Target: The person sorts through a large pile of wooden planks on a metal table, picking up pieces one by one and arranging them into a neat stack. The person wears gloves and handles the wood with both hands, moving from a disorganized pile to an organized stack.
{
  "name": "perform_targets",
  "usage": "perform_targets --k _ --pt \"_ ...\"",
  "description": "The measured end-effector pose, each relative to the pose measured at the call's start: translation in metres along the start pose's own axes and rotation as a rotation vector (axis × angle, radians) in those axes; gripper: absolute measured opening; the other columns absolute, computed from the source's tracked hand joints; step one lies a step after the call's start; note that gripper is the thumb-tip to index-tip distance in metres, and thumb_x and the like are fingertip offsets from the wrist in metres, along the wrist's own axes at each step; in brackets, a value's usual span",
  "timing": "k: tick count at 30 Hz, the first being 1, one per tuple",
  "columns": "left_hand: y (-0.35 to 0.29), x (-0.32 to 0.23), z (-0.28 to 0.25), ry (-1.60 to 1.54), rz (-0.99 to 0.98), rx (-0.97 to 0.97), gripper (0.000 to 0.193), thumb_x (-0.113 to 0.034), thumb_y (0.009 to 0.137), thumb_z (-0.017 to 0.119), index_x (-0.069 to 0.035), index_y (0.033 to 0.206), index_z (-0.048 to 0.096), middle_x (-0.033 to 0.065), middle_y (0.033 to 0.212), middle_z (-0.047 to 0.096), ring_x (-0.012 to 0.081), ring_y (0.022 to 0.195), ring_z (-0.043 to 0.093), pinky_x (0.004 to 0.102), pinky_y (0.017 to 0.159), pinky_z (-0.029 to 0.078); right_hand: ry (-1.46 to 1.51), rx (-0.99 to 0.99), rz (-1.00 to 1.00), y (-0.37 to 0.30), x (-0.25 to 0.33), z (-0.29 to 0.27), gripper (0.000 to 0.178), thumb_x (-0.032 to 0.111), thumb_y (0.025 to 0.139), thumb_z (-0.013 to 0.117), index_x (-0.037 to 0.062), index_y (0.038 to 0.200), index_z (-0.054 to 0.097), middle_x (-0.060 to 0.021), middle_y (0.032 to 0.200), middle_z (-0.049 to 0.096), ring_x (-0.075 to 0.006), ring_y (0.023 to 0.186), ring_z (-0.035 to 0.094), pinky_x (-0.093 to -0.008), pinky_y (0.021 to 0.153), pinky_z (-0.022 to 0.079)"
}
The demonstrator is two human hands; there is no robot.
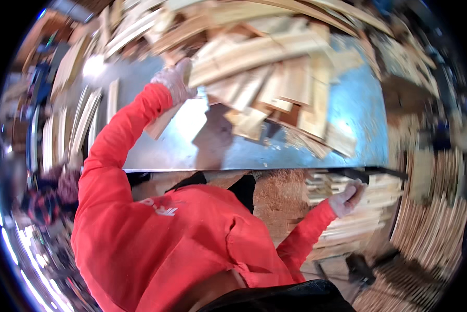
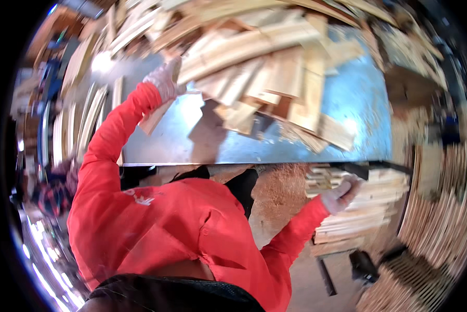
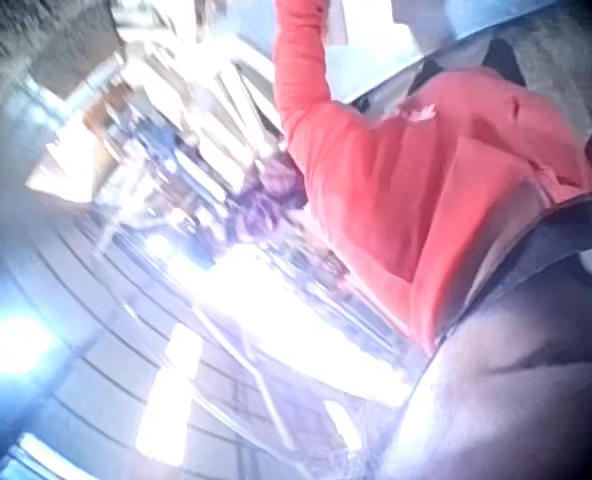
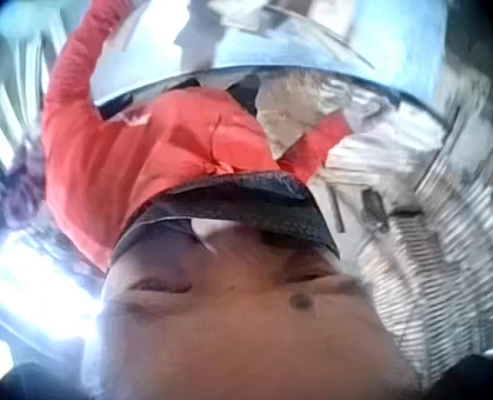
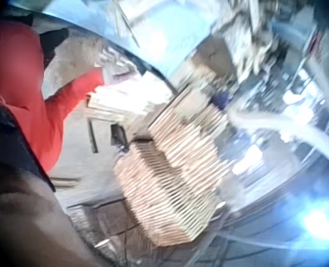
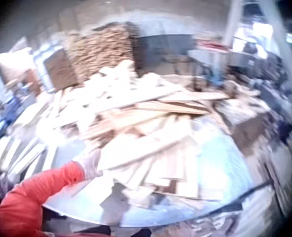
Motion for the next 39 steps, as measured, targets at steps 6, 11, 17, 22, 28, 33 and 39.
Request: perform_targets --k 6,11,17,22,28,33,39 --pt "-0.169 0.194 0.088 -1.076 0.222 0.047 0.093 -0.027 0.063 0.068 0.003 0.144 0.032 0.0174 0.126 0.054 0.0262 0.118 0.053 0.0374 0.103 0.04 0.923 1.415 -0.077 -0.213 0.299 0.083 0.11 0.032 0.074 0.077 0.0089 0.148 -0.001 -0.0191 0.153 0.022 -0.0297 0.142 0.023 -0.0379 0.114 0.024" --pt "-0.127 0.233 0.09 -1.627 0.113 -0.08 0.066 -0.036 0.079 0.067 0.0 0.131 0.046 0.0097 0.113 0.058 0.0169 0.097 0.057 0.0313 0.087 0.047 1.009 1.852 -0.06 -0.393 0.416 0.158 0.128 0.023 0.067 0.087 0.0142 0.153 -0.006 -0.0159 0.151 0.024 -0.0259 0.134 0.032 -0.0371 0.104 0.038" --pt "-0.101 0.335 0.141 -2.057 -0.443 -0.051 0.045 -0.044 0.091 0.059 -0.01 0.121 0.057 0.0125 0.101 0.062 0.0217 0.089 0.062 0.0332 0.072 0.053 1.031 2.115 0.936 -0.412 0.456 0.207 0.094 0.019 0.07 0.075 -0.0105 0.142 0.023 -0.0228 0.106 0.057 -0.0278 0.079 0.059 -0.0392 0.071 0.055" --pt "-0.131 0.384 0.219 -2.572 -0.166 0.212 0.081 -0.079 0.076 0.053 -0.009 0.117 0.053 0.0056 0.073 0.057 0.0169 0.054 0.051 0.0318 0.05 0.045 1.29 2.153 1.237 -0.405 0.44 0.215 0.104 0.034 0.066 0.079 -0.0044 0.145 0.022 -0.033 0.131 0.041 -0.0327 0.09 0.058 -0.0414 0.076 0.056" --pt "-0.163 0.389 0.262 -2.416 -0.355 0.14 0.065 -0.069 0.078 0.064 -0.007 0.101 0.062 0.0021 0.069 0.061 0.013 0.053 0.057 0.0281 0.048 0.048 1.248 2.194 1.115 -0.397 0.46 0.236 0.099 0.029 0.068 0.078 -0.0024 0.145 0.024 -0.0339 0.135 0.037 -0.0323 0.092 0.058 -0.0416 0.075 0.054" --pt "-0.155 0.389 0.223 -1.146 -0.826 0.015 0.079 -0.051 0.083 0.066 0.003 0.136 0.044 0.0255 0.132 0.055 0.0335 0.13 0.047 0.0379 0.104 0.039 1.005 2.136 0.854 -0.39 0.461 0.254 0.084 0.025 0.068 0.079 -0.0046 0.135 0.038 -0.0218 0.124 0.051 -0.0267 0.091 0.058 -0.0407 0.074 0.052" --pt "-0.155 0.399 0.18 -0.722 -0.842 -0.03 0.075 -0.043 0.08 0.071 -0.008 0.14 0.041 0.0247 0.14 0.044 0.0407 0.127 0.046 0.0424 0.104 0.04 0.831 1.909 0.213 -0.343 0.446 0.241 0.083 0.026 0.074 0.08 -0.0017 0.139 0.036 -0.0161 0.125 0.051 -0.0279 0.098 0.059 -0.0426 0.088 0.054"
Point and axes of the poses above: each hand's wrist, its own y-axis towards the middle knuckle, its own z-axis out of the palm, x = y × z, the point moved 1 cm from there along y, towards the middle knuckle
